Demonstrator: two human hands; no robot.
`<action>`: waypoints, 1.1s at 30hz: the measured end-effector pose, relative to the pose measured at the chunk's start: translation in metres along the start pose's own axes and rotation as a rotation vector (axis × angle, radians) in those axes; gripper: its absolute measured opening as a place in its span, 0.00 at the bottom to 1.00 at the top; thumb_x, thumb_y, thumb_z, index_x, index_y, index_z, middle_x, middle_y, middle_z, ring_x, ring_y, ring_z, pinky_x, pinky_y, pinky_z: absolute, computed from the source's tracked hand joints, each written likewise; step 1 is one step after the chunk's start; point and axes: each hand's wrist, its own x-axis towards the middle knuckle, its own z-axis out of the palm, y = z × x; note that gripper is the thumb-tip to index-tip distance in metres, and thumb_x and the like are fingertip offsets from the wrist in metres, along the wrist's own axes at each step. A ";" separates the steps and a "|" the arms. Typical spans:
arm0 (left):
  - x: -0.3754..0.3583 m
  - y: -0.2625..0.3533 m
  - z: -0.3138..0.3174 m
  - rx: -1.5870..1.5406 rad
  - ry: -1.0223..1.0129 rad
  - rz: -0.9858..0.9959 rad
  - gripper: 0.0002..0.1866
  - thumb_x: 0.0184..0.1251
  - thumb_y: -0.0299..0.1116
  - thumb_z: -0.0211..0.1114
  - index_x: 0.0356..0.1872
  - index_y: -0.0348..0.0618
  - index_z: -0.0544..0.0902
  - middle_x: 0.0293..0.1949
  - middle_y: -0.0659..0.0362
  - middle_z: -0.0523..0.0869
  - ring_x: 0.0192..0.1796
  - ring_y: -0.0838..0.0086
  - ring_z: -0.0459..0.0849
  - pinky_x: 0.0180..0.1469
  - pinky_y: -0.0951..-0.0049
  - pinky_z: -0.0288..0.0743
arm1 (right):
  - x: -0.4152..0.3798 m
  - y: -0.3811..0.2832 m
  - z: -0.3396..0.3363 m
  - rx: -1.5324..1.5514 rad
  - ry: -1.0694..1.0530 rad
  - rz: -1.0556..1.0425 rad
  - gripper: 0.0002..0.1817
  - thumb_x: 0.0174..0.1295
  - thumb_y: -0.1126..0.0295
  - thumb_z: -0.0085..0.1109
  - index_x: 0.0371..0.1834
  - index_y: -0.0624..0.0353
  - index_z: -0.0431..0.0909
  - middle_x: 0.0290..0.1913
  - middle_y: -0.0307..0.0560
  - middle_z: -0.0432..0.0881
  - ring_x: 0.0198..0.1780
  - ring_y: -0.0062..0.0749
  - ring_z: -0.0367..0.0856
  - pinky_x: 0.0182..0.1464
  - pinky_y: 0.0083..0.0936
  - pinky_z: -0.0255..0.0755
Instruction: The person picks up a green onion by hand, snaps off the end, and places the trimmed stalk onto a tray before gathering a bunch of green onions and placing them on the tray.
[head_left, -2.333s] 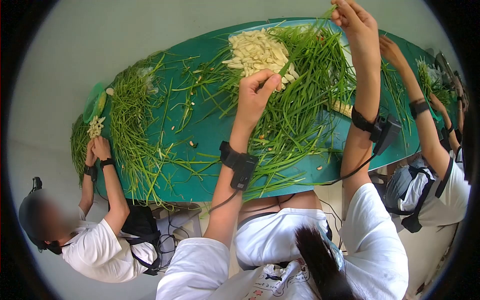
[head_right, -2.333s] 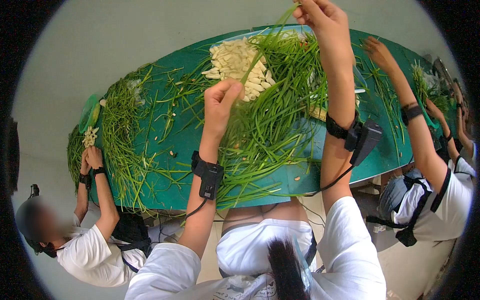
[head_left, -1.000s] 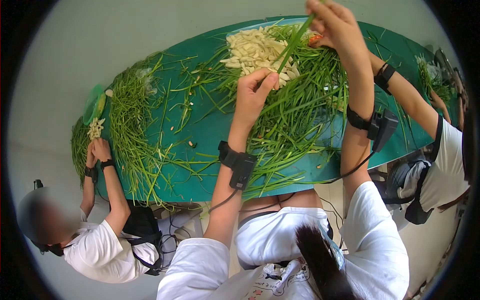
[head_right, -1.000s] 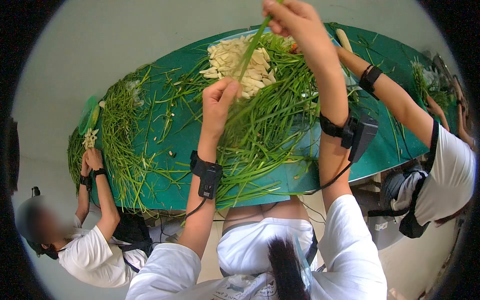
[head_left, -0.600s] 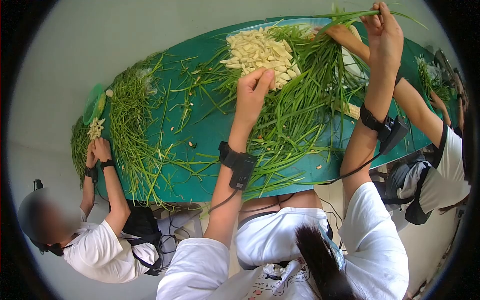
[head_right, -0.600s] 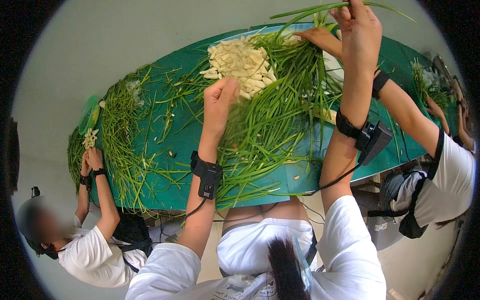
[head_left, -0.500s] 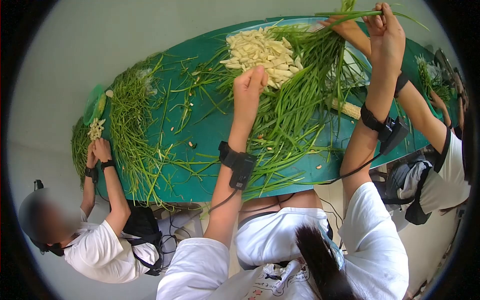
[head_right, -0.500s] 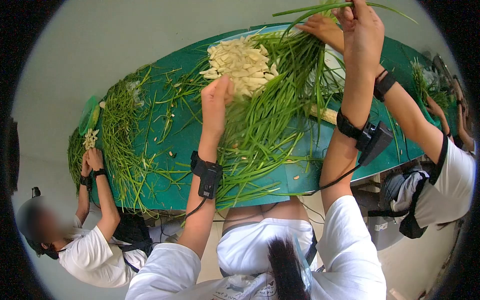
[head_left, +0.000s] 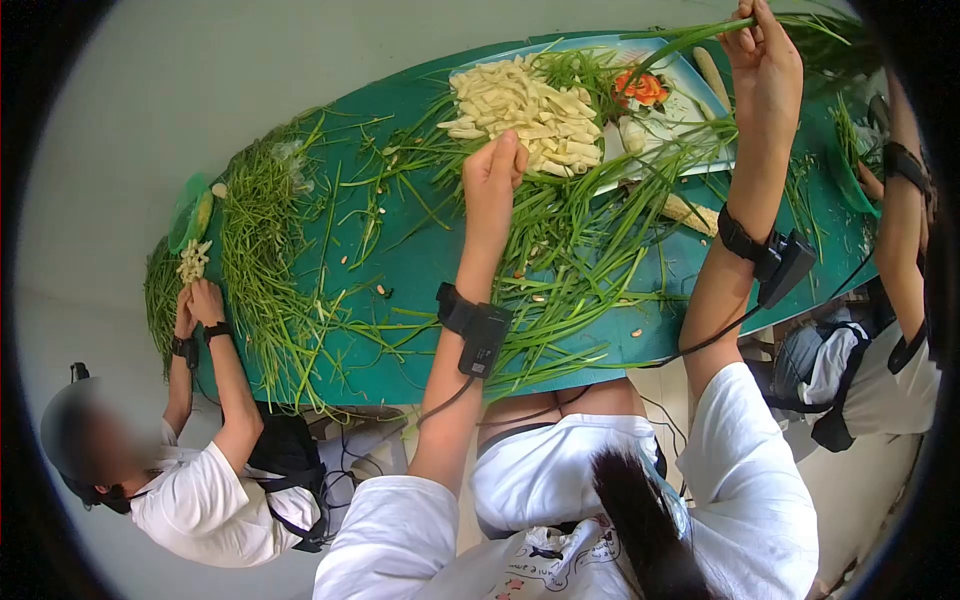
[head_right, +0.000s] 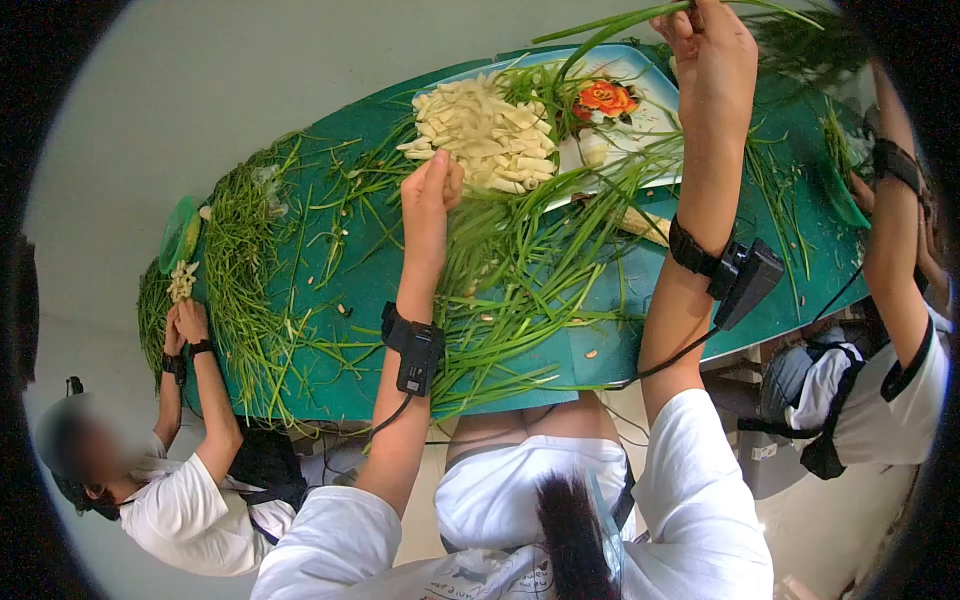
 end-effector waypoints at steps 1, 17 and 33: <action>0.000 0.001 0.000 -0.002 -0.001 -0.006 0.22 0.73 0.44 0.48 0.17 0.45 0.65 0.17 0.69 0.56 0.21 0.85 0.50 0.24 0.79 0.43 | -0.004 -0.003 0.009 -0.012 0.053 -0.009 0.10 0.67 0.64 0.52 0.30 0.56 0.75 0.24 0.29 0.71 0.24 0.11 0.65 0.30 0.13 0.63; -0.001 -0.001 0.000 -0.011 -0.072 -0.001 0.21 0.70 0.43 0.51 0.17 0.47 0.63 0.17 0.70 0.57 0.21 0.85 0.51 0.24 0.78 0.43 | -0.002 -0.004 0.002 -0.066 -0.018 -0.015 0.11 0.68 0.65 0.50 0.29 0.57 0.73 0.22 0.29 0.68 0.24 0.11 0.64 0.29 0.13 0.61; -0.003 -0.003 0.001 -0.061 -0.059 -0.027 0.20 0.69 0.38 0.53 0.16 0.48 0.61 0.17 0.71 0.56 0.21 0.86 0.50 0.24 0.79 0.43 | -0.002 -0.004 0.004 -0.096 -0.036 0.066 0.11 0.67 0.65 0.51 0.27 0.56 0.73 0.21 0.29 0.69 0.23 0.13 0.65 0.31 0.13 0.63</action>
